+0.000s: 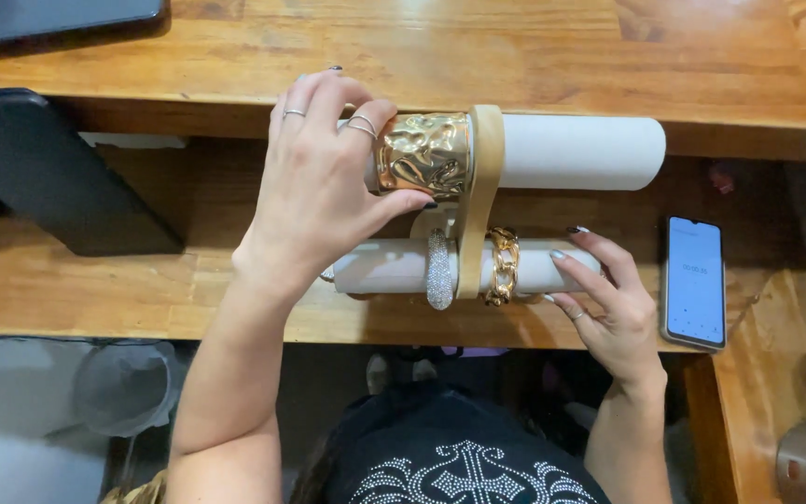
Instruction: A person is organizing various gold and silver bracelets by sliding them onto a two-tiered white cylindrical display stand on a wooden desk.
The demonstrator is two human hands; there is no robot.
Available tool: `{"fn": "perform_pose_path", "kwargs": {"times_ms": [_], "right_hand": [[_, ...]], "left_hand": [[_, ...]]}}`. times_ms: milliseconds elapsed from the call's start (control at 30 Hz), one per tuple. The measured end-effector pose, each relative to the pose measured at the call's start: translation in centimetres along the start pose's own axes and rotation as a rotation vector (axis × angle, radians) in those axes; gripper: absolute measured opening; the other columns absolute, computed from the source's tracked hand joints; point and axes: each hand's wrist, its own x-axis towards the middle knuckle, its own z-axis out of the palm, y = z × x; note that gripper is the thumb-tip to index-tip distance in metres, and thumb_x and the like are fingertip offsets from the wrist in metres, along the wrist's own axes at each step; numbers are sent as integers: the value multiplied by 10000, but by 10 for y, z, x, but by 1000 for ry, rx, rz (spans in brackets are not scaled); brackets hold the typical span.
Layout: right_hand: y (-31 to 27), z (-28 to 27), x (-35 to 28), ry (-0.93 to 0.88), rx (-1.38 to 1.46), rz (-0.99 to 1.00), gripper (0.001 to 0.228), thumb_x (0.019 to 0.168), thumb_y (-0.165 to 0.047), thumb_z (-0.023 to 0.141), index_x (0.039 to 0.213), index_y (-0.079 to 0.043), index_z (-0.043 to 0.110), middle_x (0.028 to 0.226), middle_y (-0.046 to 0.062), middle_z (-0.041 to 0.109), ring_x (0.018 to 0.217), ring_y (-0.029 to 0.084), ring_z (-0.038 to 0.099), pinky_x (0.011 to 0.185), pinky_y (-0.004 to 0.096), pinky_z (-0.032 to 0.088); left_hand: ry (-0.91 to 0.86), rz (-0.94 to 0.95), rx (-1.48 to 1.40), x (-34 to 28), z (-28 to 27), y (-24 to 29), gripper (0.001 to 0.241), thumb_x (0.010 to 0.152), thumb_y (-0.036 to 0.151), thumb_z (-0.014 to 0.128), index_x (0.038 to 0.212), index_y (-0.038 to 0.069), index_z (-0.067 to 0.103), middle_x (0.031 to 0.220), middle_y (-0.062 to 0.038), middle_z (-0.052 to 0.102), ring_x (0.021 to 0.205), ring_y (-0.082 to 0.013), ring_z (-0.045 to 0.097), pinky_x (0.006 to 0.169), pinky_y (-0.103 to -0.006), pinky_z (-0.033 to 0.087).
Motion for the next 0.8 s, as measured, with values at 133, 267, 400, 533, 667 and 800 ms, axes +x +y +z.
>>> {"fn": "perform_pose_path", "kwargs": {"times_ms": [133,267,400,533,667,800], "right_hand": [[1,1,0,1,-10,-14,388,965,-93,726,1341,-39,647,1439,263,541,1322,382,575,1156,456,508],[2,-1,2,-4,-17,-34,399,973,-86,719,1359,-37,630,1434,268,544,1320,392,566,1147,471,517],[4,-2,2,-29,-10,-11,414,959,-49,731,1360,-36,630,1454,257,537,1337,384,565,1135,445,530],[3,-3,4,-22,13,-18,421,959,-110,732,1359,-42,617,1479,286,523,1355,417,572,1168,489,514],[4,-6,1,-38,-9,25,465,969,-169,713,1398,-41,586,1494,284,510,1370,420,553,1152,493,519],[4,-4,-1,-30,-17,35,497,950,-189,733,1393,-20,586,1496,291,522,1376,421,552,1155,499,507]], "left_hand": [[7,23,-16,1,6,-1,788,641,474,1033,1207,47,687,1146,-145,589,1121,-366,517,991,-497,411],[-2,78,11,3,10,0,791,681,472,1015,1273,76,670,1140,-102,599,1161,-363,540,1081,-546,367],[-73,71,1,3,14,1,804,722,437,966,1385,107,650,1234,-79,618,1214,-322,553,1136,-592,328],[-105,82,-46,-2,7,1,822,766,413,945,1439,89,602,1296,-96,599,1250,-346,518,1142,-616,304],[-114,-4,-70,-17,2,1,1056,756,456,1004,1569,91,437,1528,-146,482,1438,-432,407,1187,-671,299],[175,0,-237,-39,-14,-3,724,1020,446,814,1502,7,499,1503,-213,476,1465,-481,444,1294,-618,389]]}}
